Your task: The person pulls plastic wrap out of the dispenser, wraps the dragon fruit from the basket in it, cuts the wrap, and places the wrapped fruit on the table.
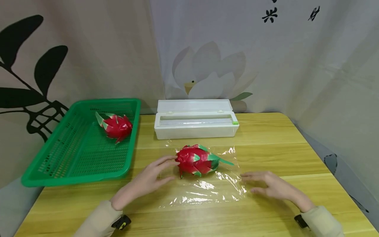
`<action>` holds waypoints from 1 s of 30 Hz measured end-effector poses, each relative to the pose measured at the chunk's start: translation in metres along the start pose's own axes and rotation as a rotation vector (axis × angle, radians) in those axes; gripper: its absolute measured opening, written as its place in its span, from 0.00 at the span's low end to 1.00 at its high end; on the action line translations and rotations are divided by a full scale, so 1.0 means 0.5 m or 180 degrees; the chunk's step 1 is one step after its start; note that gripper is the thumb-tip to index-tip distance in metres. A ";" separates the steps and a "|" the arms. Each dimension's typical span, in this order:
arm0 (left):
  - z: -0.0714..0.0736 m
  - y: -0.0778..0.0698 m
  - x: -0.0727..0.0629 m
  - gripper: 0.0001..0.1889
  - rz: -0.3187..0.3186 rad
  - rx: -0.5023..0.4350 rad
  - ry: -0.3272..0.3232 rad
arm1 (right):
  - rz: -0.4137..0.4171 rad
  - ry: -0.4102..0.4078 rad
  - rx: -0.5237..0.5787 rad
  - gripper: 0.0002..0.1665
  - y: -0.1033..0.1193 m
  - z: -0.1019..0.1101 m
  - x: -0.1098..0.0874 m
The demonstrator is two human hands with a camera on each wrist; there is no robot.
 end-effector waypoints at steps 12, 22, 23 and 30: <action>-0.067 0.013 -0.082 0.12 0.0186 -0.0656 0.1172 | 0.0204 0.0100 0.1110 0.14 0.021 -0.023 0.031; -0.096 0.038 -0.104 0.16 0.0280 -0.0712 0.1505 | 0.0287 0.0424 0.0864 0.20 0.008 -0.052 0.027; -0.095 0.038 -0.103 0.16 0.0229 -0.0721 0.1471 | 0.0313 0.0413 0.0870 0.20 0.008 -0.051 0.027; -0.097 0.031 -0.093 0.05 -0.0227 -0.0763 0.1206 | 0.0595 0.0234 0.1121 0.06 0.016 -0.045 0.040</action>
Point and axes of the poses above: each hand's wrist, its own x-axis towards the middle knuckle, its own z-axis out of the back of the hand, y = z × x, the point moved 9 cm from there along x, towards the middle knuckle, and after that the axes turned 1 degree about -y, right-handed, at the moved point
